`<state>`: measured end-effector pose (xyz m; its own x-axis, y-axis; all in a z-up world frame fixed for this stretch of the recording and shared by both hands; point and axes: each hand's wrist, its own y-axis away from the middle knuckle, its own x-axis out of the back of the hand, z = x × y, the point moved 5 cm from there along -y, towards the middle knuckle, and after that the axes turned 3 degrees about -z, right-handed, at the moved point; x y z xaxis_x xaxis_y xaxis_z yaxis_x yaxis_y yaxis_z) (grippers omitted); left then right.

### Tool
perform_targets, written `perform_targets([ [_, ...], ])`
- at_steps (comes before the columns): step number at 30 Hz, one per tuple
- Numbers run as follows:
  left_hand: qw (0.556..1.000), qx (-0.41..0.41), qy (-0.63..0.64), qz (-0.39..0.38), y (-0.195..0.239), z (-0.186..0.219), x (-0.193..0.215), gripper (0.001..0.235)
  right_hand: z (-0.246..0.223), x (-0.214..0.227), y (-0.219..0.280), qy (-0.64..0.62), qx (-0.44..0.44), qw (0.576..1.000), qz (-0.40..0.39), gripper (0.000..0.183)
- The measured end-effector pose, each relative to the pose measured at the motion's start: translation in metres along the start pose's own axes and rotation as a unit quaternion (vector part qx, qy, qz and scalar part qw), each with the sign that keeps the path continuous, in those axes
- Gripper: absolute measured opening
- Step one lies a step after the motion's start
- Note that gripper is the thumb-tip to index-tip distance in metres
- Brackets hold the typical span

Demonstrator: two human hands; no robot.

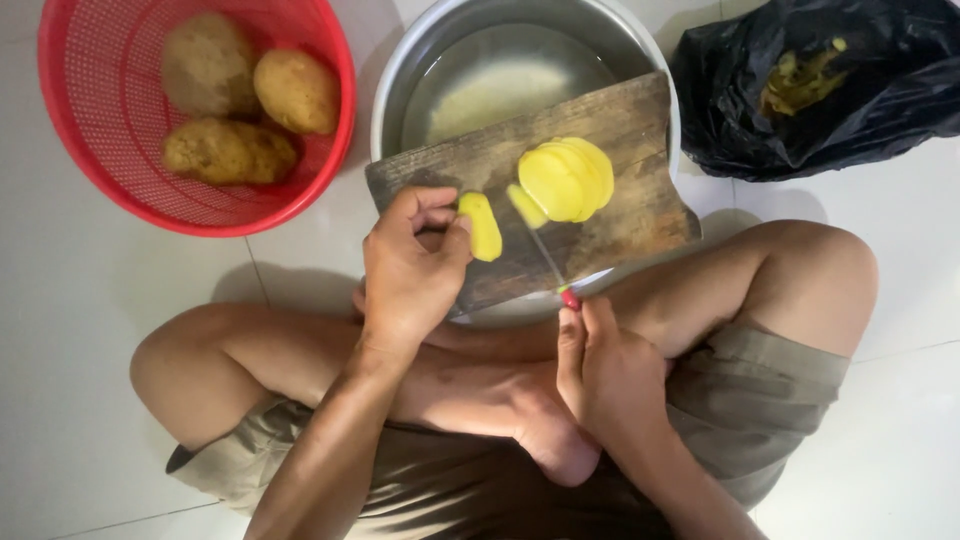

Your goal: The person peels a potato using a small knife, discarding the peels into a black plastic bag. They then place the peeled potato on a wooden cutting board and slice it into thin rounds, followed by cutting the rounds into smaller pieces.

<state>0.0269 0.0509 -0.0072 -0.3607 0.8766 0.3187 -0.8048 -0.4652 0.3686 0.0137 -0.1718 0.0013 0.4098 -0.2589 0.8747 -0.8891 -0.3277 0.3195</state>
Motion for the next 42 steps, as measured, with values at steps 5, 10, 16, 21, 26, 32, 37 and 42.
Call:
perform_targets([
  [5,0.996,0.019,-0.082,-0.004,0.006,0.01,0.006,0.024,0.004,0.005,-0.009,-0.01,-0.023,1.0,0.009,0.026],
  [10,0.985,-0.029,-0.165,-0.032,0.011,0.016,0.007,0.03,0.002,0.004,-0.008,-0.033,-0.072,0.995,-0.061,0.031],
  [16,0.931,-0.15,-0.331,-0.028,0.017,0.022,-0.001,0.058,0.01,0.007,-0.005,-0.009,-0.061,0.998,-0.018,0.034],
  [21,0.891,-0.318,-0.323,-0.001,0.018,0.023,-0.019,0.059,0.018,0.01,-0.007,-0.017,-0.085,0.996,-0.017,0.035],
  [26,0.876,-0.336,-0.347,-0.001,0.01,0.021,-0.038,0.061,0.013,0.01,-0.008,0.016,-0.036,0.998,0.04,0.029],
  [32,0.876,-0.32,-0.359,-0.037,-0.003,0.027,-0.054,0.071,0.016,0.011,-0.01,0.037,-0.044,0.997,0.048,0.028],
  [37,0.898,-0.315,-0.301,-0.061,-0.006,0.025,-0.057,0.067,0.016,0.013,-0.012,0.002,-0.079,0.997,-0.009,0.032],
  [42,0.899,-0.316,-0.299,-0.058,0.001,0.028,-0.045,0.067,0.009,0.007,-0.006,-0.038,-0.048,0.998,-0.029,0.033],
])
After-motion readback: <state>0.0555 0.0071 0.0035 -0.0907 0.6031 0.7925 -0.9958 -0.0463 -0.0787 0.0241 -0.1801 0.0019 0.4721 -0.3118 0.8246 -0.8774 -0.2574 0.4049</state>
